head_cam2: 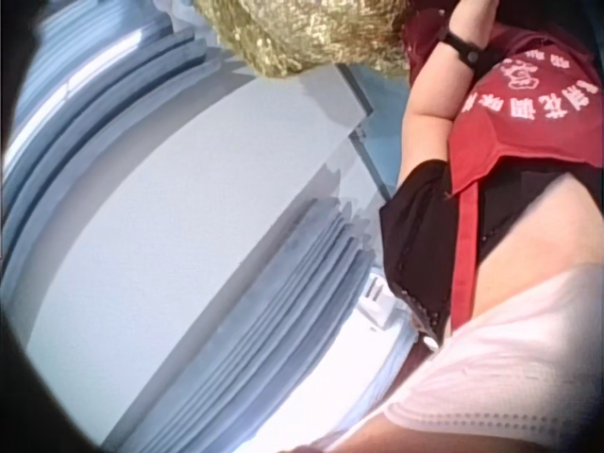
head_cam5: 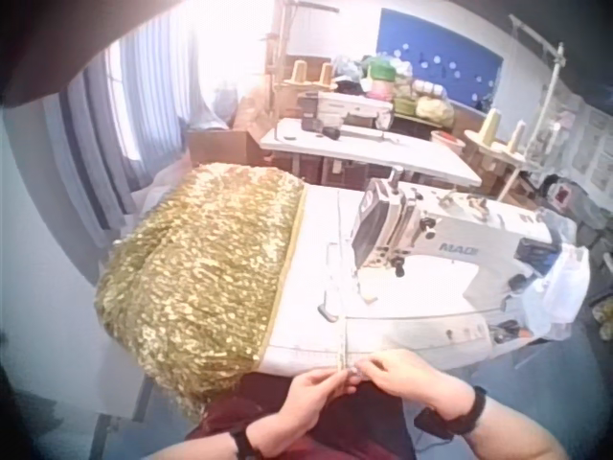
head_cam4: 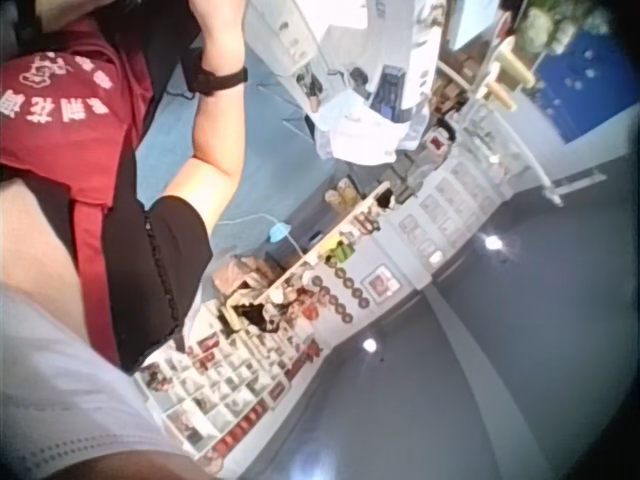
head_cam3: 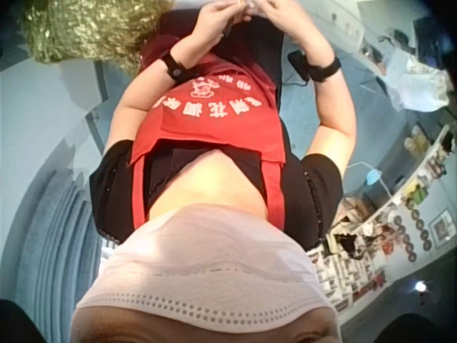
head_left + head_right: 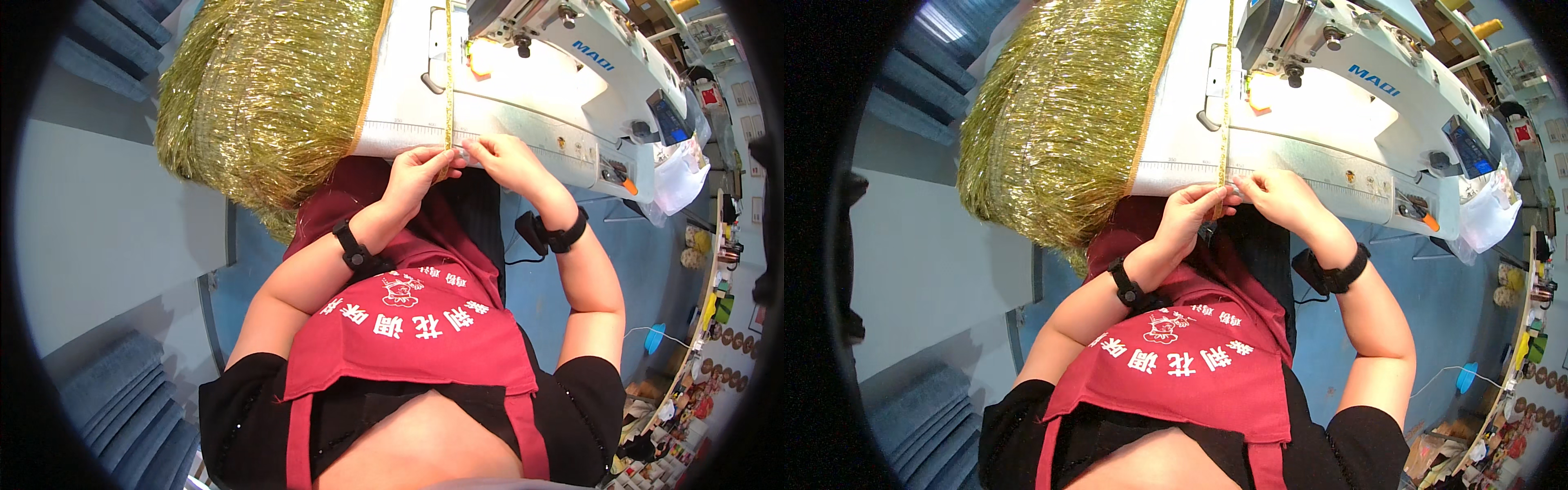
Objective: The person aligns a gold tinsel curtain with a gold trim on a sewing machine, measures the trim with a tape measure, and sews the trim to the curtain edge. The person repeatedly adjusts the fabric and trim to maintain alignment during sewing.
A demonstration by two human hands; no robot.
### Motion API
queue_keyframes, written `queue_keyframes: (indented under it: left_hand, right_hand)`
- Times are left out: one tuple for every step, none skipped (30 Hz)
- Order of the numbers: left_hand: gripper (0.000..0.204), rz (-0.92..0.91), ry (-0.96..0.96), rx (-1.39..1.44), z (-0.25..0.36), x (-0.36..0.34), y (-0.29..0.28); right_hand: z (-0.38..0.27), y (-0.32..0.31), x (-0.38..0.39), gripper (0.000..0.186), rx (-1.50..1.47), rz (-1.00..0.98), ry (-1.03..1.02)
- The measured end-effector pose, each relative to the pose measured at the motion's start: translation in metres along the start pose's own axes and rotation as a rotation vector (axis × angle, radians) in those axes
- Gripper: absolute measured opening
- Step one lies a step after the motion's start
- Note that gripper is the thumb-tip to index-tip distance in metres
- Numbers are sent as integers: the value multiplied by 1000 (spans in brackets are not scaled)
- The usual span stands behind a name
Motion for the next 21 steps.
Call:
queue_keyframes:
  left_hand:
    - [24, -4, 6, -8, -1, -1, 0]
    - [24, -11, 22, 1, -1, -2, 0]
    - [24, -15, 38, 11, -2, -2, 0]
    - [24, -18, 50, 26, -3, -2, -1]
    - [24, -19, 56, 16, -4, -2, -1]
    - [24, -23, 60, 9, -5, -2, -2]
    - [23, -26, 62, 2, -5, -2, -2]
    - [23, -22, 61, 12, -6, -2, -2]
    - [23, -20, 61, 22, -7, -2, -3]
    - [22, -16, 59, 32, -7, -3, -3]
    - [22, -9, 55, 33, -8, -3, -3]
    - [21, -2, 50, 35, -9, -3, -2]
    - [21, 4, 45, 46, -9, -3, -2]
    - [19, 10, 45, 50, -10, -3, -2]
    - [19, 14, 46, 64, -10, -3, -2]
    - [18, 17, 46, 76, -10, -3, -2]
    - [18, 15, 49, 78, -10, -3, -2]
    - [18, 14, 51, 79, -9, -3, -2]
    - [18, 12, 43, 80, -9, -3, -3]
    - [18, 4, 51, 61, -8, -3, -3]
    - [18, -5, 54, 44, -7, -3, -3]
  right_hand:
    - [0, 1, -3, 44, 41, -13, 35]
    - [1, 2, -6, 45, 2, -28, 42]
    - [3, 3, -10, 46, -37, -44, 64]
    - [6, 4, -13, 48, -77, -65, 86]
    - [7, 6, -17, 50, -88, -85, 35]
    - [8, 10, -23, 52, -99, -105, -18]
    - [10, 11, -28, 54, -123, -133, -66]
    - [14, 12, -33, 55, -74, -136, -45]
    - [17, 12, -37, 57, -35, -147, -20]
    - [19, 12, -40, 58, 2, -157, 6]
    - [19, 11, -41, 59, 5, -154, 13]
    - [18, 10, -42, 59, 8, -152, 19]
    - [17, 9, -41, 60, 18, -149, 50]
    - [14, 8, -39, 56, 16, -156, 25]
    - [11, 8, -38, 54, 23, -161, 23]
    - [8, 7, -36, 52, 14, -170, 12]
    - [6, 6, -34, 52, 38, -154, 24]
    - [5, 5, -34, 53, 46, -144, 27]
    - [4, 5, -33, 54, 13, -151, -17]
    - [6, 5, -34, 55, 45, -138, 12]
    - [7, 6, -35, 57, 39, -145, -8]
Point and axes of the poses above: each hand's wrist, its own x-axis away from the middle knuckle, its own y-axis out of the palm, z = x × y, the point moved 4 cm from there along -x, towards the middle knuckle, and after that the axes turned 14 degrees about -x, right-handed, at the moved point
